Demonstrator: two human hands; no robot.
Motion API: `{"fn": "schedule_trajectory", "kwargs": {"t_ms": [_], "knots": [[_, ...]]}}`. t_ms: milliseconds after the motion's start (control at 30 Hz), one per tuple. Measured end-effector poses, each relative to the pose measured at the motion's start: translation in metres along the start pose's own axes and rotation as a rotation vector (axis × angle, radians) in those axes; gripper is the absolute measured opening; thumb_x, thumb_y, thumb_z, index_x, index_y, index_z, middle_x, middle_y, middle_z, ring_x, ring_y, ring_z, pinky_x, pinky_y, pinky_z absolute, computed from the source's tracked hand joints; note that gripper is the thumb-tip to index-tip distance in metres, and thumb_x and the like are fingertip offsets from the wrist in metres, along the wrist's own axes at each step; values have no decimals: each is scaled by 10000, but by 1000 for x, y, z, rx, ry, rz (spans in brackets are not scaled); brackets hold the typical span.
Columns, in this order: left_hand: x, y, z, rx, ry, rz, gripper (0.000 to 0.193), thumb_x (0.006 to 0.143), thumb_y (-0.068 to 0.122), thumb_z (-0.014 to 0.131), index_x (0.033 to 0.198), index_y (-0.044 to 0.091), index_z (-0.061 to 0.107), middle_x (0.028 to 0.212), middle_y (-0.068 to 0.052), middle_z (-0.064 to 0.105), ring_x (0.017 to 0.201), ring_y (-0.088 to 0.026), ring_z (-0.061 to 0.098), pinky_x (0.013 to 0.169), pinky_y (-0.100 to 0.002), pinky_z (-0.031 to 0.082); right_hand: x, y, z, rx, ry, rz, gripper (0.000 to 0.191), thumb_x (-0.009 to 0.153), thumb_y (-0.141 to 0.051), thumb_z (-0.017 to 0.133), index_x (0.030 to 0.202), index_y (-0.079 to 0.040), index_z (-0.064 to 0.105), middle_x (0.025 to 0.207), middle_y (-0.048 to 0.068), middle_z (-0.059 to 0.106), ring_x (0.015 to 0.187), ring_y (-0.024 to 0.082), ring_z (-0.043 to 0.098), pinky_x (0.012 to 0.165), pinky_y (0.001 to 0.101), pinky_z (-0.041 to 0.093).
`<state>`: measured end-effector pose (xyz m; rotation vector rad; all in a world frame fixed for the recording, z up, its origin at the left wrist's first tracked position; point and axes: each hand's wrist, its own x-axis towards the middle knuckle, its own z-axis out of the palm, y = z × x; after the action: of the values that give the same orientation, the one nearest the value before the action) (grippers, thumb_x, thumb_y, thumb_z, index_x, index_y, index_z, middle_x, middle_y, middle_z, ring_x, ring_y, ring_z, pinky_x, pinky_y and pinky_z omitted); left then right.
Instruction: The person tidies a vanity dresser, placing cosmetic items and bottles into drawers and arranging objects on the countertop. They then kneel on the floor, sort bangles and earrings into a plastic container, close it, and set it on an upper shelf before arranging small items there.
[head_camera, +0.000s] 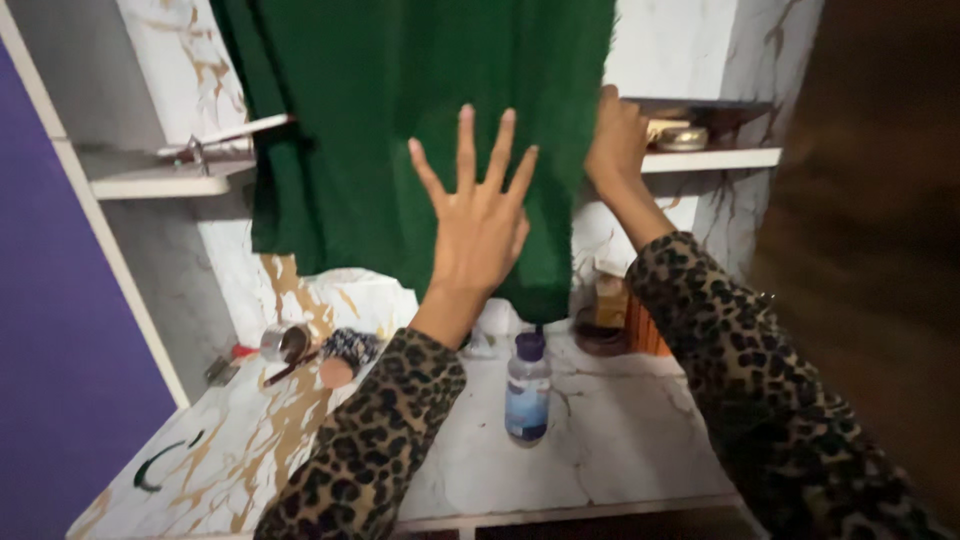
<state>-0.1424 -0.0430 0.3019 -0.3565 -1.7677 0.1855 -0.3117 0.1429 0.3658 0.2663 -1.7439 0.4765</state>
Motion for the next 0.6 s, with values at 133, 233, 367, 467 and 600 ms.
{"fn": "schedule_trajectory", "kwargs": {"t_ms": [133,233,367,467,600], "knots": [[-8,11,0,-32,-44,-15,788,749,269,787,1501,223,555,1690,-81,253,1571,-408,140,1154,-856,84,-14,8,6,364,52,-98,229,1065,-216,563,1025,-40,704,932,214,736,847,409,720,740,489,553],[-18,19,-1,-50,-63,-49,786,766,242,773,1515,232,534,1685,-75,252,1577,-392,144,1166,-856,93,-23,20,3,662,143,-166,243,1058,-219,579,1027,-4,690,935,210,716,827,394,685,732,456,537],[-42,30,-9,-132,-46,-95,772,796,200,744,1530,233,510,1683,-67,278,1588,-352,183,1187,-845,109,-44,10,-37,661,248,-44,206,1063,-147,538,1054,16,664,993,183,690,907,340,655,809,438,512],[-59,39,-13,-171,3,-129,758,820,168,726,1542,233,504,1679,-63,314,1589,-315,234,1210,-832,114,-84,-18,-93,256,388,-246,101,1068,-28,536,1111,30,607,1087,183,644,1032,329,618,929,456,475],[-83,46,-16,-208,46,-183,752,836,173,733,1549,240,504,1684,-46,326,1592,-285,291,1240,-816,107,-133,-83,-147,455,156,-219,111,1052,7,552,1160,21,571,1103,210,565,1004,350,568,856,459,449]]}}
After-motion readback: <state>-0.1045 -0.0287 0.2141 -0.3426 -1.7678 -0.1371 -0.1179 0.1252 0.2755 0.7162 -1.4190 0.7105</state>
